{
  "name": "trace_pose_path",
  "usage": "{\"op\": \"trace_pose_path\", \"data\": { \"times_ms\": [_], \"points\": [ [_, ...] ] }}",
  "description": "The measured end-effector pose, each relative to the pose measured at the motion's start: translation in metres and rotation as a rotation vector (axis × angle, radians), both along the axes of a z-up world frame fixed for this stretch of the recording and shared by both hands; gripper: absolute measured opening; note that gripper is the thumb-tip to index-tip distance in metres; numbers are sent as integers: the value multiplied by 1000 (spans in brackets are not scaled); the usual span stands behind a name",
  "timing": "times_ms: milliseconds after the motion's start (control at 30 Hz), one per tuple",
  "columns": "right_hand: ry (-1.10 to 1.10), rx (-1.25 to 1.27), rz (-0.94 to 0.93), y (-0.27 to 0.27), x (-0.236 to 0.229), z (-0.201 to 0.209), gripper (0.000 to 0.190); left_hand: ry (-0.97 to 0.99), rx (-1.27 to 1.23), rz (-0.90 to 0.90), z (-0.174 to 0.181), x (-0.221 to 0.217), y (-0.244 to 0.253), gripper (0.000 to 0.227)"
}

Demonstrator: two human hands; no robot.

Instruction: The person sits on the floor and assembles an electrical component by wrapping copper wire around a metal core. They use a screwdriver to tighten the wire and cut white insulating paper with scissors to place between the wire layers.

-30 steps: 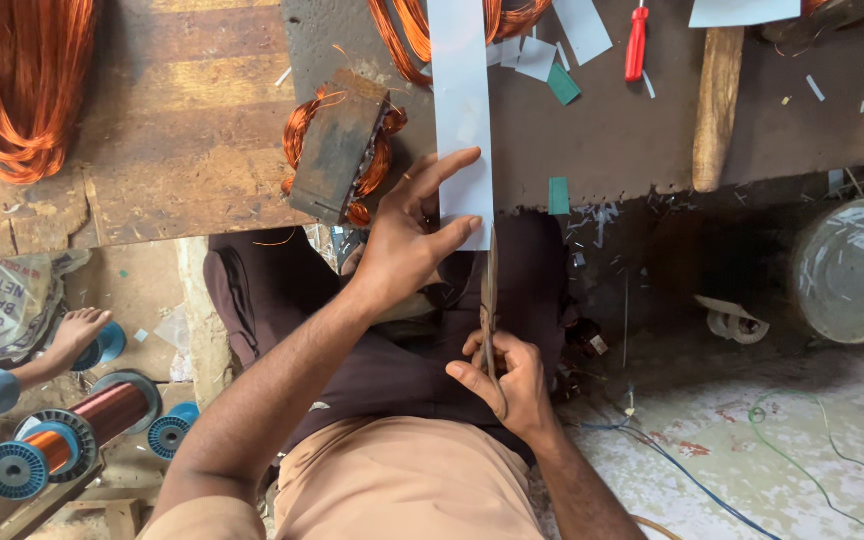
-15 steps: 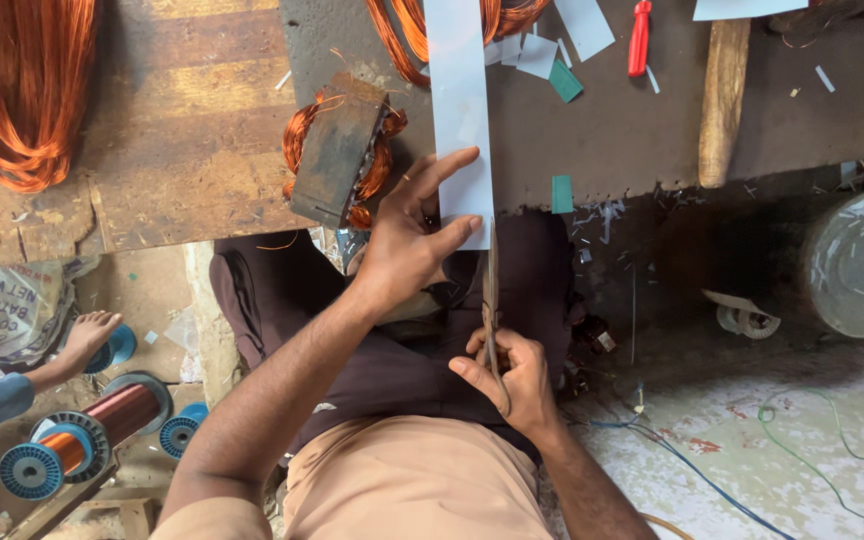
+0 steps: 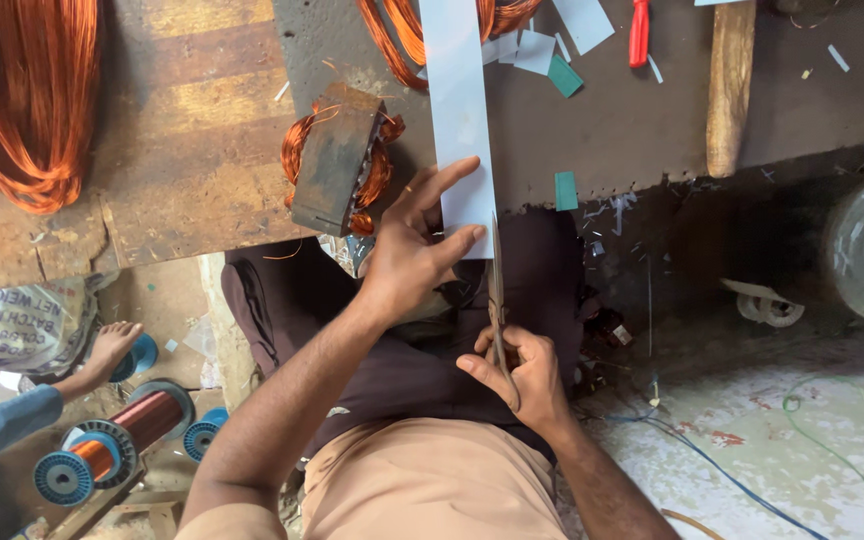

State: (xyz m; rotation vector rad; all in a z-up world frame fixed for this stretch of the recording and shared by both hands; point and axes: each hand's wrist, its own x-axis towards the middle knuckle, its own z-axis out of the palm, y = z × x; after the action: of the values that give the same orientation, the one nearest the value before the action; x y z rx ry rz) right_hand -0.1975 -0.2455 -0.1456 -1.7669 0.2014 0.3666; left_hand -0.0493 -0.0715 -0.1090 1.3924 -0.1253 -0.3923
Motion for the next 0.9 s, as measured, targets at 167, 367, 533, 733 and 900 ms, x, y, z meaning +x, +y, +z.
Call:
{"op": "trace_pose_path", "data": {
  "times_ms": [167,367,533,733,900],
  "points": [
    [-8,11,-5,-2,5,-1,34,-31,-36,-1,-2,-4,-3,66],
    [14,-41,-3,0,5,-1,34,33,18,-15,4,-2,0,65],
    [-13,0,-12,-3,10,1,34,-42,39,-33,-1,-9,-3,66],
    [23,16,-45,-2,12,1,30,-15,-3,-41,-10,-12,-4,65],
    [13,24,-45,0,11,0,27,0,-12,-49,-10,-14,-3,66]
  ]
}}
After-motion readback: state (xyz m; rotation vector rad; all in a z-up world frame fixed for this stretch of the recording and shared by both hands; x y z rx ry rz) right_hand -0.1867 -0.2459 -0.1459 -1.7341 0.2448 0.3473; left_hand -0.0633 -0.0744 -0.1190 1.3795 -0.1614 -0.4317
